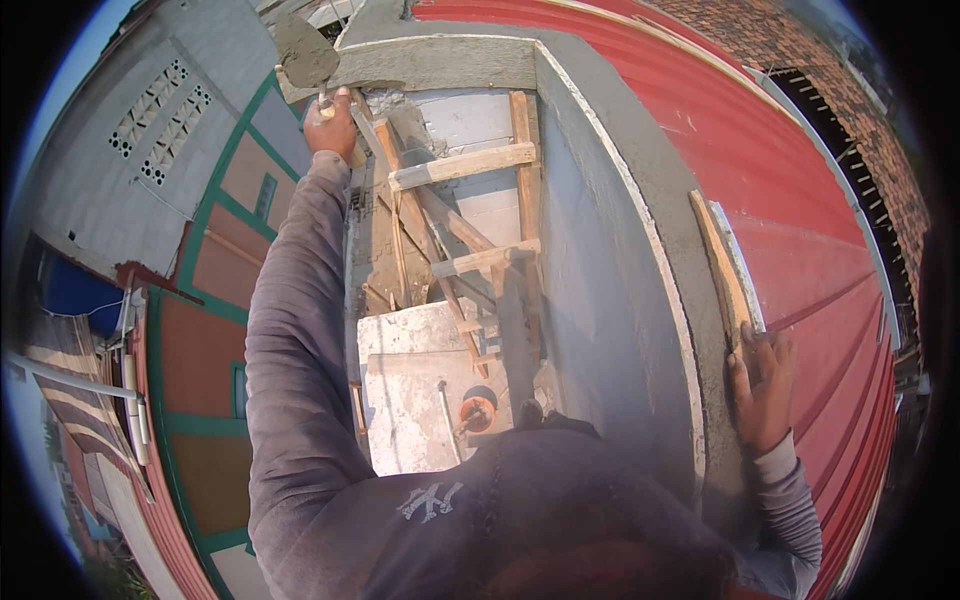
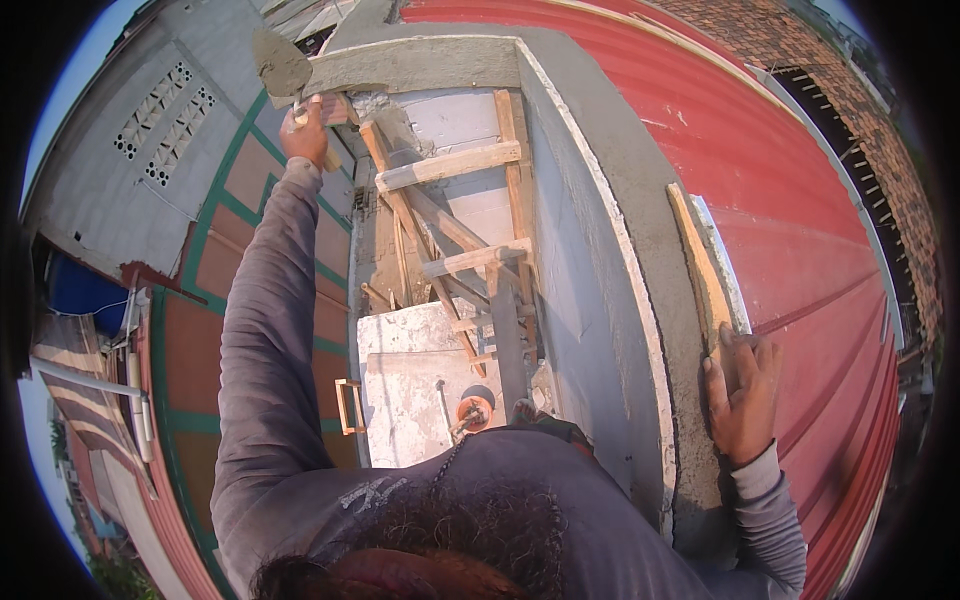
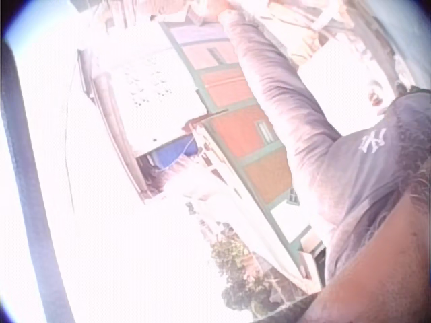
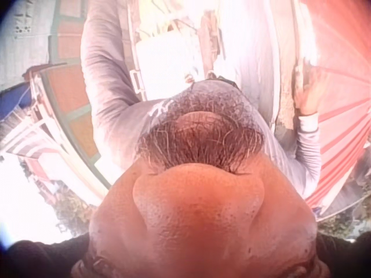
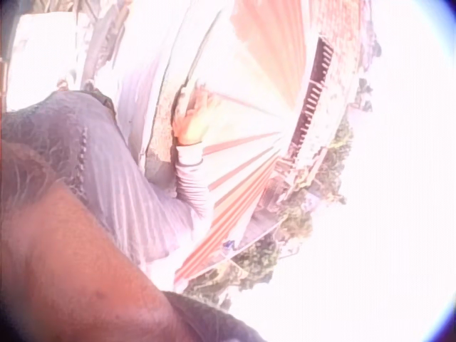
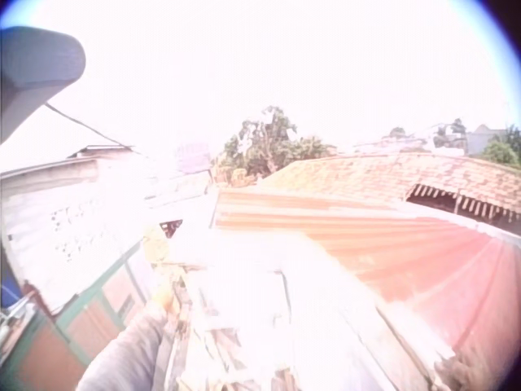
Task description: The person applies and smooths cement along the ridge and edge of a red tiled roof using a trowel and a wooden smoothing board.
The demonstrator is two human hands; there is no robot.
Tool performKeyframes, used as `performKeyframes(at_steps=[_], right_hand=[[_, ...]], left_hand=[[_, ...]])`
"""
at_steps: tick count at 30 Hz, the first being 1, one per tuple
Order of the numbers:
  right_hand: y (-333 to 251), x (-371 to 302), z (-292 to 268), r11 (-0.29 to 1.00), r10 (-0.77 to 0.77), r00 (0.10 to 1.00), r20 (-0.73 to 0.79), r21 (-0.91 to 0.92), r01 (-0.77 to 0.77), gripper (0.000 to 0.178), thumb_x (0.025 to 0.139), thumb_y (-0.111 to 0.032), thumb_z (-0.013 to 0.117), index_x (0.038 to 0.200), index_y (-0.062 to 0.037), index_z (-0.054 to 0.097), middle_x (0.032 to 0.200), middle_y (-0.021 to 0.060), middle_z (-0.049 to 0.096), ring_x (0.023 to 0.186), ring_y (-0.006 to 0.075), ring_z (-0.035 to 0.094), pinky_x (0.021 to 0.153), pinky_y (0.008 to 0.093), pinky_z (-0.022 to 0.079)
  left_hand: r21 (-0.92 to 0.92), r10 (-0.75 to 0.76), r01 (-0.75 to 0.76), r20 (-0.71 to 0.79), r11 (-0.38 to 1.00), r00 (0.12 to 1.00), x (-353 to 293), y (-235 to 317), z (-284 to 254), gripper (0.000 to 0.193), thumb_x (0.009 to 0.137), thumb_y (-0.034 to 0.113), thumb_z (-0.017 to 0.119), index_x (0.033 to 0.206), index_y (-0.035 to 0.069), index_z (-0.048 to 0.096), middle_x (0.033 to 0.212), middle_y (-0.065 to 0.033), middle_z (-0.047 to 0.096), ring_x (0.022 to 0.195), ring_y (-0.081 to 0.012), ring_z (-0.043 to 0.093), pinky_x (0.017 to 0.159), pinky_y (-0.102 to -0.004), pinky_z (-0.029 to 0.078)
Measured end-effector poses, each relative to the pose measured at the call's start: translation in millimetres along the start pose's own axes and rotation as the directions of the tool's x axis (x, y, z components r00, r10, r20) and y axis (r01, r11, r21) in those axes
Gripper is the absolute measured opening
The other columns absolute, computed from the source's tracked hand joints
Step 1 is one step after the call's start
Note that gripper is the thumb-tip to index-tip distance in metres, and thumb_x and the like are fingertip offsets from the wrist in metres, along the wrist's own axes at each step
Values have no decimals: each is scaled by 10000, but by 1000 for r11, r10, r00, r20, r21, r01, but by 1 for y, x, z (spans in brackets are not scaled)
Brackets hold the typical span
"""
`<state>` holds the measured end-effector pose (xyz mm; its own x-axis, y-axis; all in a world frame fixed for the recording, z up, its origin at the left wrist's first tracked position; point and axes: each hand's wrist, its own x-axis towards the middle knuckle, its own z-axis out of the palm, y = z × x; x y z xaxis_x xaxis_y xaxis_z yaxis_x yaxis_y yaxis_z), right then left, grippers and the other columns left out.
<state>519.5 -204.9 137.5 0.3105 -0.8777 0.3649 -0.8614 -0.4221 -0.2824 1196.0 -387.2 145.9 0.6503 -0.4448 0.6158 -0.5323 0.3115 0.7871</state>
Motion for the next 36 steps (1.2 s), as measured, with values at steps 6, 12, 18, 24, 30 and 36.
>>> performKeyframes(at_steps=[6, 12, 18, 24, 30, 36], right_hand=[[-6, 7, 1, 1000, 25, 1000, 4, 19, -25, 454, 883, -57, 705, 1326, 20, 651, 1109, 205, 580, 1069, 386, 539, 993, 466, 441], [-7, 13, -1, 998, 40, 999, 17, 41, -40, 478, 854, -48, 713, 1322, 30, 653, 1107, 205, 570, 1072, 382, 532, 998, 466, 431], [-10, 19, 0, 992, 110, 993, 43, 53, -112, 486, 843, -62, 708, 1316, 37, 659, 1116, 208, 563, 1075, 376, 527, 1007, 457, 429], [-36, 78, 21, 975, 142, 985, 101, 157, -157, 481, 874, -118, 708, 1329, 26, 656, 1159, 221, 595, 1109, 384, 541, 1011, 463, 443], [-47, 186, 65, 993, 46, 996, 76, 107, -54, 460, 928, -159, 719, 1343, 24, 645, 1162, 221, 607, 1086, 385, 537, 985, 467, 445], [-37, 291, 120, 996, 22, 999, 28, 89, -25, 453, 977, -225, 716, 1370, -11, 648, 1171, 205, 623, 1067, 379, 529, 970, 468, 447]], left_hand=[[169, 87, -62, -146, 984, 985, 87, -34, 4, 404, 941, 300, 781, 1130, -53, 725, 999, -155, 778, 881, -237, 737, 799, -378, 559], [215, 87, -43, -201, 976, 976, 148, -75, 12, 430, 921, 327, 796, 1118, -51, 738, 1013, -177, 780, 905, -268, 750, 833, -401, 565], [355, 28, 44, -195, 934, 980, 205, -95, 37, 373, 904, 338, 807, 1034, -10, 774, 1034, -173, 780, 914, -279, 750, 861, -386, 567], [491, 230, -162, -80, 856, 970, 264, -142, 31, 329, 918, 334, 786, 1070, 43, 794, 1127, -177, 756, 1028, -308, 723, 949, -400, 533], [667, 267, -164, -54, 727, 962, 237, -171, 70, 391, 945, 414, 751, 1084, 52, 797, 1232, -188, 692, 1150, -350, 662, 1013, -432, 499], [597, 265, -153, -104, 788, 958, 219, -156, 80, 438, 963, 427, 740, 1066, 2, 772, 1229, -173, 642, 1064, -344, 671, 970, -432, 515]])
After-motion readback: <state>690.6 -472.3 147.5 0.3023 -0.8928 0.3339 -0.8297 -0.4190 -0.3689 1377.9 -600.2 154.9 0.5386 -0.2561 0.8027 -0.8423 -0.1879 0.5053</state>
